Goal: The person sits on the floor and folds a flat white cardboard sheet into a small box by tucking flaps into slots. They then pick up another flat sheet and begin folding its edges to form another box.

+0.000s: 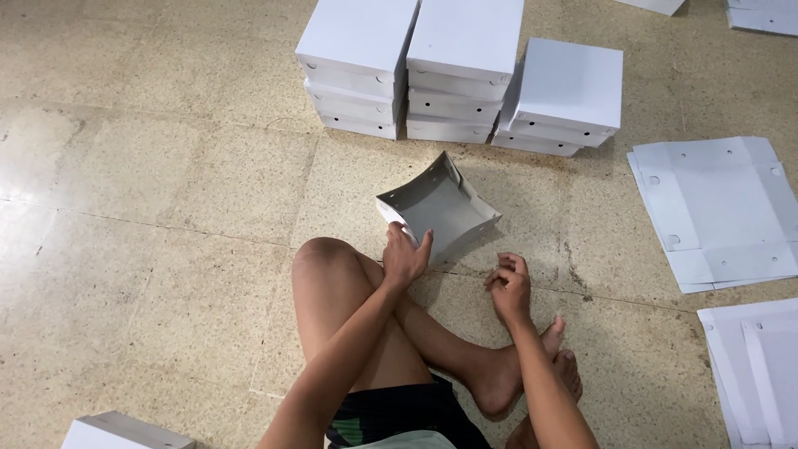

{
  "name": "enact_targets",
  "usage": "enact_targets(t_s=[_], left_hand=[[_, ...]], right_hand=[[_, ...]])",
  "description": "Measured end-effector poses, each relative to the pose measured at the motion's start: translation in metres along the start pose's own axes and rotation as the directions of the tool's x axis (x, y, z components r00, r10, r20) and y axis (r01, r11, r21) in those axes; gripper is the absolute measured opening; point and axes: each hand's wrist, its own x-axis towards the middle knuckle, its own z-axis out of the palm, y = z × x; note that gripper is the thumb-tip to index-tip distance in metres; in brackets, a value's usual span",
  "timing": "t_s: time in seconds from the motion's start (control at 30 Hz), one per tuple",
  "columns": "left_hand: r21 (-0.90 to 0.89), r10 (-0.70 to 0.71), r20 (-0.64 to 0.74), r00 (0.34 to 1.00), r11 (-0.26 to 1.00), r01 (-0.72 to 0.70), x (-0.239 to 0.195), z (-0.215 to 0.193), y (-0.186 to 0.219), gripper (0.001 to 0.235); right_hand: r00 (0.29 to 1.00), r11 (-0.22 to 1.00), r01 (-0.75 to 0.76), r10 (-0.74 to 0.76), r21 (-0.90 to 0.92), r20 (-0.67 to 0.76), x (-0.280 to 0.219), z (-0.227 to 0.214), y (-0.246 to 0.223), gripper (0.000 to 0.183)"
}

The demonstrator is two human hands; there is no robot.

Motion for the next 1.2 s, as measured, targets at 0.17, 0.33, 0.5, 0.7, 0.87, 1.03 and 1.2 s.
enact_targets(t_s=[0.17,0.33,0.5,0.7,0.87,1.03,1.2], left_hand=[[-0.033,0.070,0.110,0.991,0.997,-0.067,-0.003,-0.007,0.011,0.047],[-0.087,0.204,0.304,0.931,0.979,-0.186,-0.013,-0.025,0.023,0.062],[-0.175,0.268,0.370,0.890,0.960,-0.217,-0.008,-0.009,0.007,0.087],[-0.094,0.248,0.322,0.914,0.969,-0.230,0.016,0.019,-0.020,0.046],[-0.059,0.234,0.314,0.920,0.972,-0.227,0.010,0.016,-0.016,0.049],[0.018,0.264,0.326,0.908,0.958,-0.285,0.001,0.002,0.001,0.036],[0.113,0.070,0.091,0.993,0.990,-0.081,-0.004,0.000,0.008,0.046]], right_hand=[[0.989,0.996,0.073,-0.079,-0.051,-0.128,0.001,-0.006,-0.012,0.057],[0.999,0.997,-0.029,0.031,0.066,-0.027,-0.011,-0.015,-0.064,0.087],[0.993,0.994,-0.089,0.094,0.063,-0.075,-0.009,-0.018,-0.055,0.085],[0.997,0.999,0.023,-0.020,0.041,-0.069,-0.008,-0.015,-0.046,0.055],[0.993,0.997,0.075,-0.076,-0.014,-0.088,-0.009,-0.013,-0.037,0.058],[0.997,0.999,0.031,-0.030,0.013,-0.071,-0.003,-0.017,-0.025,0.054],[0.982,0.990,-0.082,0.100,0.116,-0.163,0.001,-0.006,-0.009,0.079]])
